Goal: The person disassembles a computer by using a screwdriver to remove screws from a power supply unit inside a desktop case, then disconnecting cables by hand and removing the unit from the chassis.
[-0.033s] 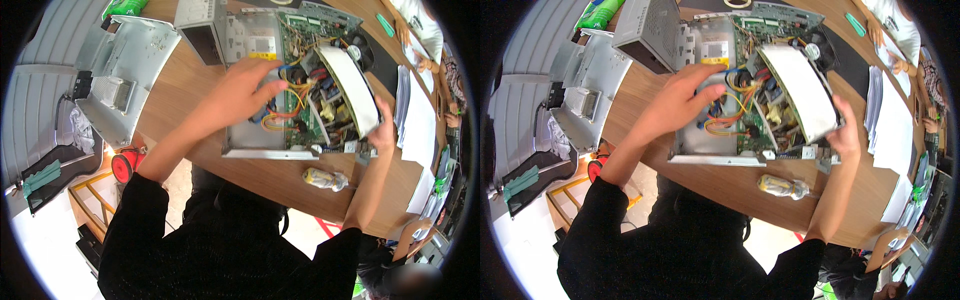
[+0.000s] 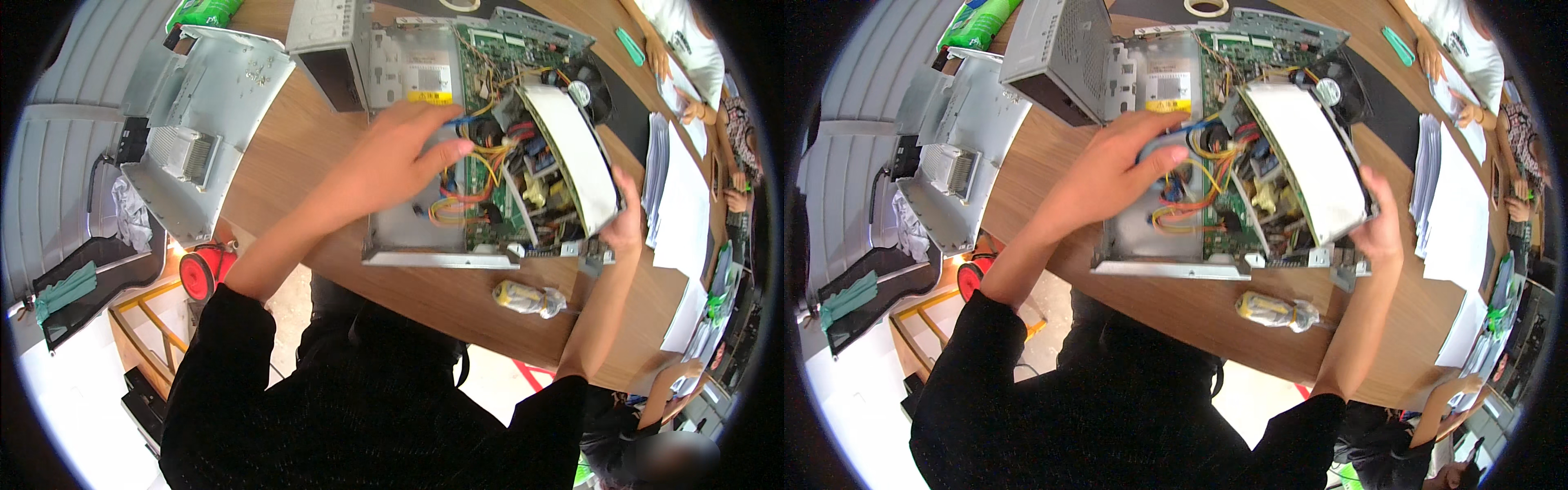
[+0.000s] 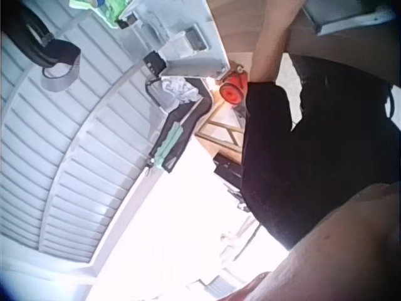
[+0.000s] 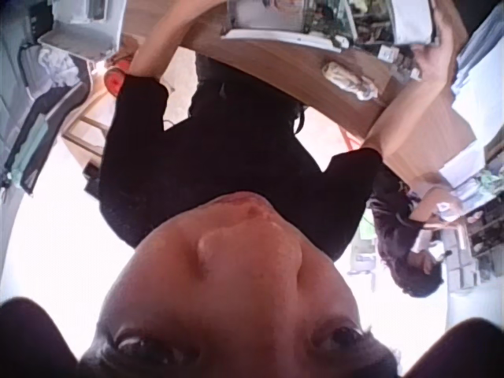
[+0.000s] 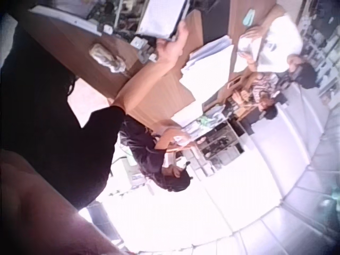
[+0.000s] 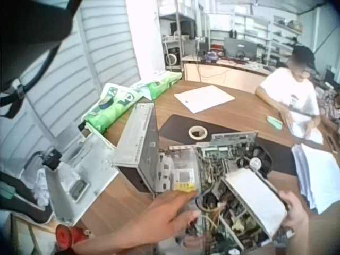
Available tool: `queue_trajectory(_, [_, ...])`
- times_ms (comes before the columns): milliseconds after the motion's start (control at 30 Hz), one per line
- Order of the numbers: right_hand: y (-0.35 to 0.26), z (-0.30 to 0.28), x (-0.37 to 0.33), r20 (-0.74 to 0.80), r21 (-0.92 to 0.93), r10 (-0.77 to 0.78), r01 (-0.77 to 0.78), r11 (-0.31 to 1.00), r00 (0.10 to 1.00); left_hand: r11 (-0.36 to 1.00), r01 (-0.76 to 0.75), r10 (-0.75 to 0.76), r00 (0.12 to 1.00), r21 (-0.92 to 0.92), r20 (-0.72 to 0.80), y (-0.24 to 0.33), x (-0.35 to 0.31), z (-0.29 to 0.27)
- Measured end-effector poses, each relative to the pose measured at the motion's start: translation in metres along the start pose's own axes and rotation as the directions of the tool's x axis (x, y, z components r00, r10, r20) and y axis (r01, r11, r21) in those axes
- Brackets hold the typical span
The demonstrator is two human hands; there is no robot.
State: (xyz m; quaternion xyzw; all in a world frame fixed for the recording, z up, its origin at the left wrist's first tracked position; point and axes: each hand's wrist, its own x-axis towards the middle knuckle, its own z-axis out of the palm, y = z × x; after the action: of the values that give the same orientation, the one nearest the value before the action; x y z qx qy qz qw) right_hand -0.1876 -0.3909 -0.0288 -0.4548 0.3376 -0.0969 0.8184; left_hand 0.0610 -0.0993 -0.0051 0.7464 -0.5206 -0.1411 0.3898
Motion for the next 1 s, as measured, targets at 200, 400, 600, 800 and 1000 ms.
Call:
queue_trajectory(200, [0.006, -0.024, -0.013, 0.05, -0.227, 0.007, 0.005, 0.974, 0.999, 0.808, 0.249, -0.186, 0.968, -0.534, 0.168, -0.005, -0.001, 0.012])
queue_trajectory(400, [0.008, 0.013, -0.018, 0.068, -0.331, 0.036, -0.012, 0.943, 0.997, 0.91, 0.178, -0.115, 0.976, -0.374, 0.184, -0.008, 0.006, 0.004])
queue_trajectory(600, [0.005, 0.021, -0.014, 0.156, -0.422, 0.029, 0.04, 0.906, 0.987, 0.997, 0.044, -0.054, 0.981, -0.055, -0.185, 0.007, 0.026, 0.008])
queue_trajectory(800, [-0.006, 0.032, -0.007, 0.312, -0.394, 0.021, 0.109, 0.913, 0.95, 0.958, 0.124, -0.118, 0.992, 0.257, -0.039, -0.007, 0.109, 0.018])
queue_trajectory(1000, [-0.009, 0.033, -0.006, 0.419, -0.289, -0.019, 0.153, 0.945, 0.908, 0.883, 0.2, -0.317, 0.922, 0.425, 0.223, -0.01, 0.157, 0.018])
